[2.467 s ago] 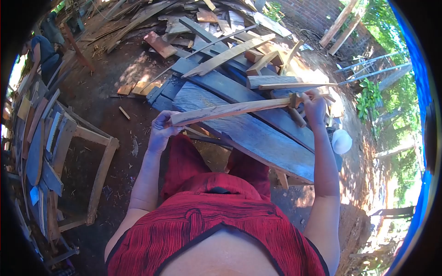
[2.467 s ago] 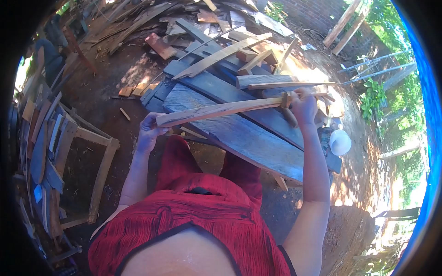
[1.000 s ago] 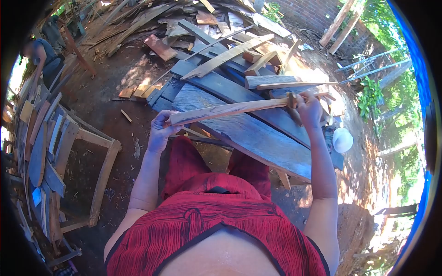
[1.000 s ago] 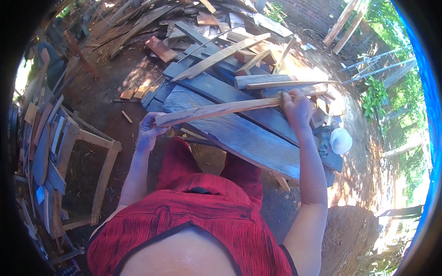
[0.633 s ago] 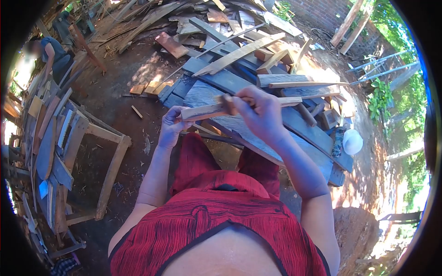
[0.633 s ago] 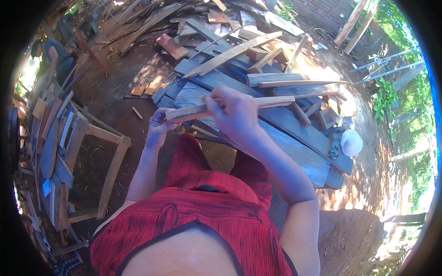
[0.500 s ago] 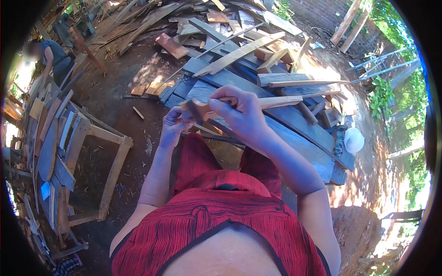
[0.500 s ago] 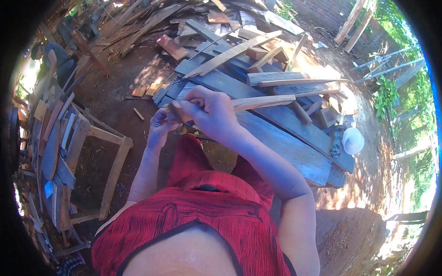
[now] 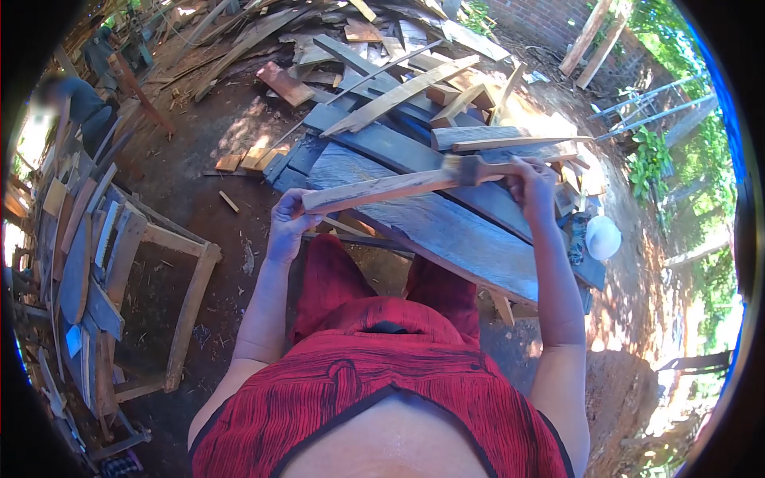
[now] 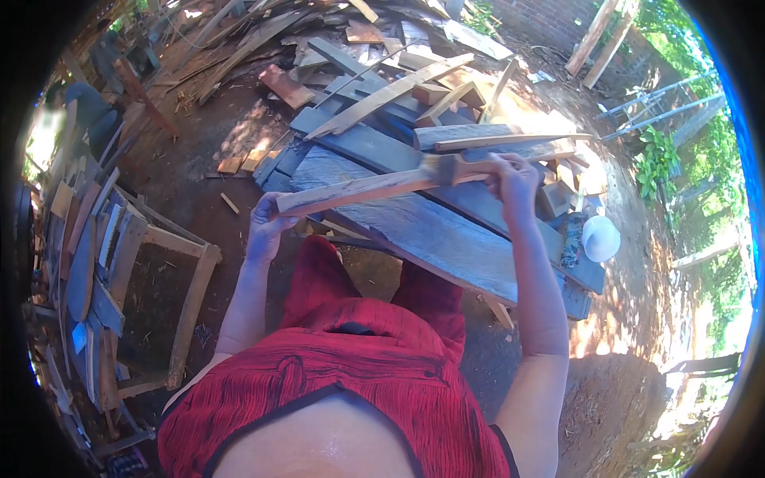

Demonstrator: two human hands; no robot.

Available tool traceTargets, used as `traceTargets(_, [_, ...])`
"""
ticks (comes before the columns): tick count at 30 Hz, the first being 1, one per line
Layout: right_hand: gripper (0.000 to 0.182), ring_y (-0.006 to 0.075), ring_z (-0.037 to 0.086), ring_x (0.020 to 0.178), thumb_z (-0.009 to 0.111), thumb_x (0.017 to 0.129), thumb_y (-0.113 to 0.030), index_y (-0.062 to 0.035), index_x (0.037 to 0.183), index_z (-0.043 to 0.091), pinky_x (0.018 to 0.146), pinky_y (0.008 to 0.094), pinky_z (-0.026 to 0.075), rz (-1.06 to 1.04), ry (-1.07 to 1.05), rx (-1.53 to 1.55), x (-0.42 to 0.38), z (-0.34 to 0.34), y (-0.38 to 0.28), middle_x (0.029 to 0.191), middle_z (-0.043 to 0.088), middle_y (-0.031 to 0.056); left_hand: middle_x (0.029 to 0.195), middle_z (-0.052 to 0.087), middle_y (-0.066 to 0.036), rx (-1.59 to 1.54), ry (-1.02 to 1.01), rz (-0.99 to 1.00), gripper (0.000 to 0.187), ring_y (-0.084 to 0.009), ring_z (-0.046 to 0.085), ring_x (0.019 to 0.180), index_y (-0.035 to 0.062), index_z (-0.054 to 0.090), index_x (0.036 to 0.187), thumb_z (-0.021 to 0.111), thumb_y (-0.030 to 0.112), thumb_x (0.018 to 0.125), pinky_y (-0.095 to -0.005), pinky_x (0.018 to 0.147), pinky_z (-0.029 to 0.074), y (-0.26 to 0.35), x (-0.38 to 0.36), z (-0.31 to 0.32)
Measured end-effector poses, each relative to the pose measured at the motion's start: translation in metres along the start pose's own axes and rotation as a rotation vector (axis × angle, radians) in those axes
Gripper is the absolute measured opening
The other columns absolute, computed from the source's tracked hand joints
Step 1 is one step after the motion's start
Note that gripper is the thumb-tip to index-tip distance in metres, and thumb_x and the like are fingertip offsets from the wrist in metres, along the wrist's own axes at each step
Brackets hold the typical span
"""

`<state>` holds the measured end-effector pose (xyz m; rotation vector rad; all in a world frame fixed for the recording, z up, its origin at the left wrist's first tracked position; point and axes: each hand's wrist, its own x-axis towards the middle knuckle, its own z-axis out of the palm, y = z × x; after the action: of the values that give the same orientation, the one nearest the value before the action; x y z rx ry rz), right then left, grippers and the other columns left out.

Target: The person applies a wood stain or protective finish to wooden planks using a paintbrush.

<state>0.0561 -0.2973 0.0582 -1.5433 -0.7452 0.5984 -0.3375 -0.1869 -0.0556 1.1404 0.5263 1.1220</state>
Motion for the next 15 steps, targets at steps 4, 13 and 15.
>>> traceTargets(4, [0.016, 0.0056, 0.045, 0.040, 0.063, 0.085, -0.016, -0.0009, 0.088, 0.064, 0.037, 0.0182, 0.034, -0.100, 0.290, -0.068, 0.026, -0.058, 0.024, 0.058, 0.056, 0.0022, 0.094, 0.061, -0.001, -0.006, -0.032, -0.010, 0.033, -0.0098, 0.059, 0.088, 0.0075, 0.056, 0.097, 0.062, -0.009, 0.069, -0.0245, 0.079, 0.049, 0.002, -0.001, 0.003])
traceTargets(13, [0.016, 0.0156, 0.060, 0.059, 0.061, 0.084, -0.016, -0.0047, 0.095, 0.066, 0.053, 0.0274, 0.047, -0.493, 0.321, -0.564, 0.004, -0.032, 0.047, 0.074, 0.066, 0.0092, 0.091, 0.063, -0.006, -0.019, 0.013, -0.002, 0.027, -0.0126, 0.063, 0.082, 0.0033, 0.054, 0.097, 0.063, -0.005, 0.073, -0.0294, 0.075, 0.055, 0.005, -0.009, 0.013])
traceTargets(15, [0.016, 0.0187, 0.061, 0.062, 0.062, 0.083, -0.016, -0.0064, 0.096, 0.066, 0.056, 0.0293, 0.048, -0.519, 0.321, -0.632, -0.013, -0.013, 0.047, 0.077, 0.066, 0.0094, 0.091, 0.064, -0.007, -0.066, 0.041, -0.048, 0.025, -0.0138, 0.064, 0.080, 0.0028, 0.054, 0.097, 0.062, -0.004, 0.074, -0.0293, 0.074, 0.056, 0.012, -0.014, 0.020])
